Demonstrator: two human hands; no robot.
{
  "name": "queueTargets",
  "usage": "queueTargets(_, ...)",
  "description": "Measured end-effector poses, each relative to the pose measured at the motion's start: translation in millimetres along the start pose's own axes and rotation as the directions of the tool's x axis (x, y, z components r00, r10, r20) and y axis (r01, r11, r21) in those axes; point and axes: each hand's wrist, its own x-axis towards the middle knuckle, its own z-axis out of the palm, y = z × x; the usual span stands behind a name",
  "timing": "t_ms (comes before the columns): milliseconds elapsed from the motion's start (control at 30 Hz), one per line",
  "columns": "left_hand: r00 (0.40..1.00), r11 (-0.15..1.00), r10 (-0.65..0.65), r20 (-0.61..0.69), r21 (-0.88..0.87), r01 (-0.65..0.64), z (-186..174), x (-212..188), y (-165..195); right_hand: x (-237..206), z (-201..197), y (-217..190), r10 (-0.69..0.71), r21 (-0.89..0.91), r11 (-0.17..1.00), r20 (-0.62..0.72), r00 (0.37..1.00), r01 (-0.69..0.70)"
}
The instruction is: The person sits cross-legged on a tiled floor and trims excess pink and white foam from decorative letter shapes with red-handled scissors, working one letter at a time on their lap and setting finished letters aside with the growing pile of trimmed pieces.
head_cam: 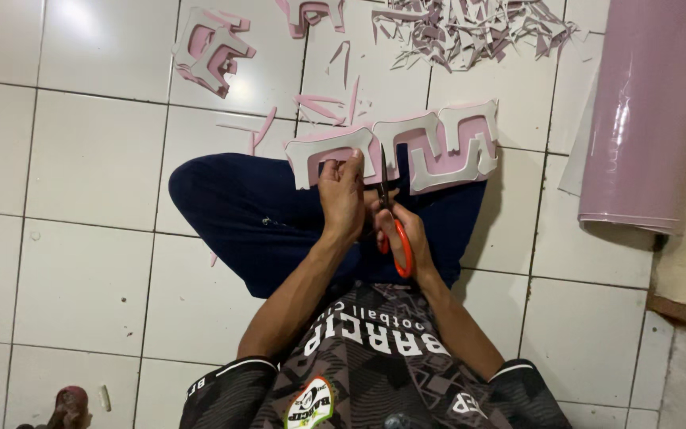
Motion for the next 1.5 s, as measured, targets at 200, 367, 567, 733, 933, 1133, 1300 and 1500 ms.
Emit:
queueTargets(200,0.999,1.0,-0.011,0.038,-0.019,0.012,-3.6,-0.4,7.1,-3.6,2.9,-8.2,0.137,0.134,0.982,0.004,0.991,-0.136)
queueTargets(367,0.999,0.983,0.037,0.039,0.181,-0.044,-5.5,-9.4,14.8,1.7,1.5,-12.9,0.057,0.081,0.995,0.047,0.997,-0.061)
queueTargets(567,0.995,0.997,0.014,0.094,0.071,-0.02,-9.2,-14.9,13.5,15.0,4.7,-22.9,0.056,0.185,0.98,0.065,0.996,-0.067)
queueTargets(733,0.994,0.998,-0.054,0.093,-0.03,0.057,-19.5,-7.7,13.9,14.5,2.3,-24.8,0.096,0.219,0.97,0.074,0.993,-0.11)
queueTargets(933,0.986,0.984,-0.157,0.054,-0.077,0.161,-28.8,-2.9,42.5,16.8,-3.2,-22.6,0.064,0.2,0.978,-0.021,0.998,-0.059)
queueTargets(1133,0.998,1.0,0.028,0.05,0.002,-0.029,-34.4,5.6,96.8,25.2,-12.4,-43.3,-0.07,0.242,0.968,0.028,0.997,0.061)
queueTargets(1300,0.99,0.897,0.13,0.052,0.418,-0.14,-15.5,-7.4,95.7,24.9,1.7,-55.8,-0.119,-0.054,0.99,0.165,0.979,0.129)
queueTargets(1500,0.982,0.849,0.148,0.119,0.495,-0.188,-8.2,-12.8,93.7,20.4,1.4,-54.4,-0.032,0.051,0.998,0.164,0.986,0.024)
